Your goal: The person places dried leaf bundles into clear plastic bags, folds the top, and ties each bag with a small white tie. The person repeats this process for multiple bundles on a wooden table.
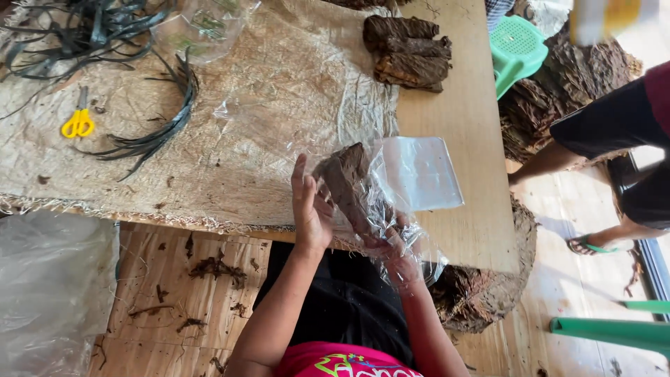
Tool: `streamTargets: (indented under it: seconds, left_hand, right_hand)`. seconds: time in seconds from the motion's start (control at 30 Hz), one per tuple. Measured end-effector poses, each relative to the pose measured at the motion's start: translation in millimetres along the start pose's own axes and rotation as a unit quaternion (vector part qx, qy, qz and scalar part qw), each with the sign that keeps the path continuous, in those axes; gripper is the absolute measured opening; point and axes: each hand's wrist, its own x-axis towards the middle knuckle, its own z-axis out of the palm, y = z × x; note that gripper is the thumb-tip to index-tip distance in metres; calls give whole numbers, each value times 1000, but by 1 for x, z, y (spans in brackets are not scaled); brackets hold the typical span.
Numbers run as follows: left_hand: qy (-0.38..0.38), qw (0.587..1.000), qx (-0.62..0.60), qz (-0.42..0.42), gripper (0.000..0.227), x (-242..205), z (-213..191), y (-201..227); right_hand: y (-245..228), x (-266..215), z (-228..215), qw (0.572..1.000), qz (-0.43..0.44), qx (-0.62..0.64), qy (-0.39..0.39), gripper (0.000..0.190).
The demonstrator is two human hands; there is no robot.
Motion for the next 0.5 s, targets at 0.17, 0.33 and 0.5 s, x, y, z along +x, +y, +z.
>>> streamTargets:
  seconds: [0.17, 0.33, 0.5]
  left_hand:
    - [-9, 992, 76, -97, 80, -11, -10, -22]
    - [45, 991, -5, -126, 36, -13, 5, -30]
    - [-11, 993, 85, -86, 38, 17, 3, -20]
  right_hand:
    - [12, 9, -2, 998, 29, 35, -43, 58]
    - [8, 31, -16, 941, -104, -278, -164, 70]
    - [-17, 63, 25, 724, -251, -588, -258, 82]
